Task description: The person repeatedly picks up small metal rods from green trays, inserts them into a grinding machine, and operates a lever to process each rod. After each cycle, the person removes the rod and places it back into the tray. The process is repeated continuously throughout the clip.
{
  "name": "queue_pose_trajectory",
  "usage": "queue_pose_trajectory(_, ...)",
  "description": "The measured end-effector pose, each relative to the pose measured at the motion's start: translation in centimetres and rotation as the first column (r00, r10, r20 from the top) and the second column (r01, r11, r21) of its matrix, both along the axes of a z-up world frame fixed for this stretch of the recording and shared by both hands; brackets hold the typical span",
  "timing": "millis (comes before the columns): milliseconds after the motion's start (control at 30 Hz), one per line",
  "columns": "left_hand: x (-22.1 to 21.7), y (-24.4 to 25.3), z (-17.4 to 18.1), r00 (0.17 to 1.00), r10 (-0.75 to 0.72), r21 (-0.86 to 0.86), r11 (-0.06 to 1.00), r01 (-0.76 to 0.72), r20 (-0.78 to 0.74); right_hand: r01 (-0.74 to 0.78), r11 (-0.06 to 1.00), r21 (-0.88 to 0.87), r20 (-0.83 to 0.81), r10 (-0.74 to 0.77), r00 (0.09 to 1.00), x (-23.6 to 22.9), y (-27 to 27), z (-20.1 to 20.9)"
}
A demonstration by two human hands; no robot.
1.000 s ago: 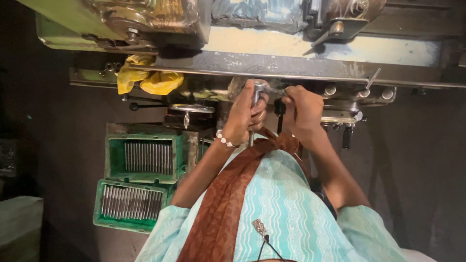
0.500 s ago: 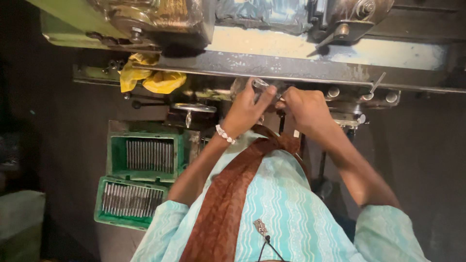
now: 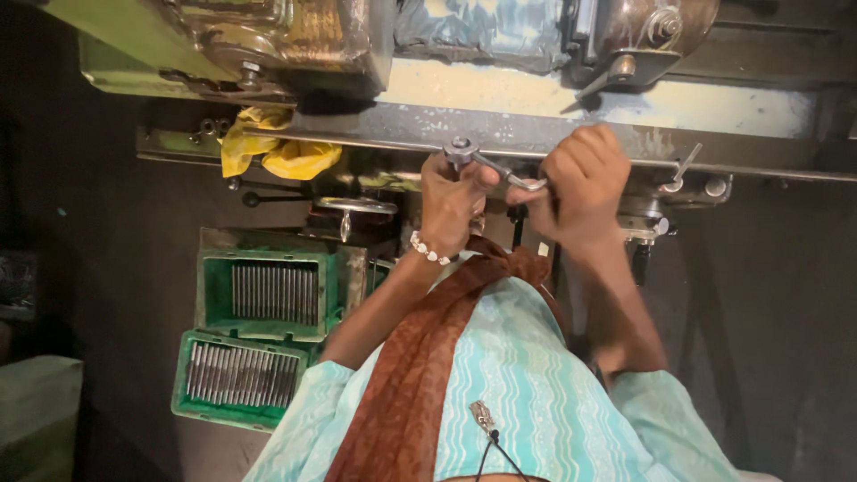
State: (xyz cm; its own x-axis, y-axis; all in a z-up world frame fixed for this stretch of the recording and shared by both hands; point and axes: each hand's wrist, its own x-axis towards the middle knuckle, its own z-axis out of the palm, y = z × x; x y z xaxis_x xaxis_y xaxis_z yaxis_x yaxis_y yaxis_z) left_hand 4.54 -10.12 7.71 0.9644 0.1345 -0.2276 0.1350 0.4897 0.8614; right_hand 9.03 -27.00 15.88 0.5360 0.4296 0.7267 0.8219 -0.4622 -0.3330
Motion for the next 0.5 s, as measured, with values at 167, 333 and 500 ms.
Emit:
queue_pose_trajectory(167,1.3,0.6,-0.2,0.994,-0.062,-0.082,0.994,0.069,0.085,0.217,0.973,0.081,-0.100,-0.209,0.973,-1.9,2.8,-1.1)
queue_pose_trajectory(333,3.2,0.2,-1.8,0.997,-0.066,-0.186,0.980,0.074,0.049,0.378,0.920,0.101,-0.264,-0.341,0.902,-1.7,4.3,-3.1)
queue_pose_trajectory(500,3.1,-0.9,-2.2,0.997,-0.019,-0.099,0.995,0.012,-0.075,0.382,0.917,0.113,-0.262,-0.343,0.902,-1.3,3.7,-4.0)
